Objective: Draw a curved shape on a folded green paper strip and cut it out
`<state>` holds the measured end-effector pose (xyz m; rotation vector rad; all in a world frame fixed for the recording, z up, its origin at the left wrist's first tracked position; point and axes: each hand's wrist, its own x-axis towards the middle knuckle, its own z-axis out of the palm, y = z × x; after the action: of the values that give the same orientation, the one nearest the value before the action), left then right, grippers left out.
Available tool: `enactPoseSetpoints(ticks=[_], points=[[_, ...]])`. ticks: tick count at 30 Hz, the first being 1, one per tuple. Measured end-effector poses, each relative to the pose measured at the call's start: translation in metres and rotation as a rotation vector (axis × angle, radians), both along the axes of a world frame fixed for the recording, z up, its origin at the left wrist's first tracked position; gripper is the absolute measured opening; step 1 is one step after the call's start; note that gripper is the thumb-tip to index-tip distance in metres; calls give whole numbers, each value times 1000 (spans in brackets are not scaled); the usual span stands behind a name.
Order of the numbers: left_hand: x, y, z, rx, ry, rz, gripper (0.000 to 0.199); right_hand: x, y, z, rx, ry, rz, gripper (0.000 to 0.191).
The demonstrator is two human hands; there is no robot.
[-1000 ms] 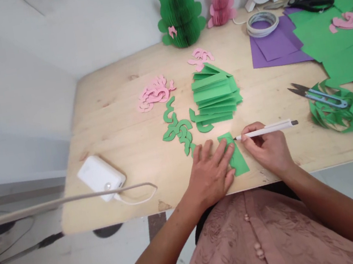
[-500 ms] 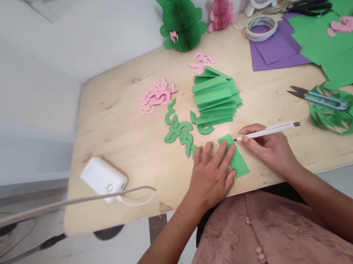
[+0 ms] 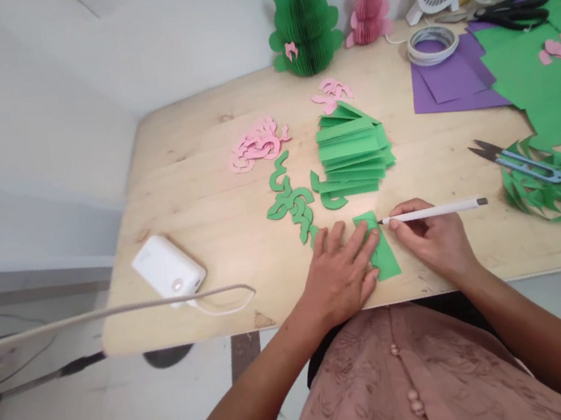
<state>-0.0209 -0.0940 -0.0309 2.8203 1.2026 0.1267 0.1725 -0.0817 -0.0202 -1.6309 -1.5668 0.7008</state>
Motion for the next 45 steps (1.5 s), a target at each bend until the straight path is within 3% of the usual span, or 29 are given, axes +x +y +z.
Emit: enactPoseSetpoints(ticks=[45], points=[[1, 1, 0, -30, -21, 12, 54, -3, 1, 7, -26, -109, -22, 17]])
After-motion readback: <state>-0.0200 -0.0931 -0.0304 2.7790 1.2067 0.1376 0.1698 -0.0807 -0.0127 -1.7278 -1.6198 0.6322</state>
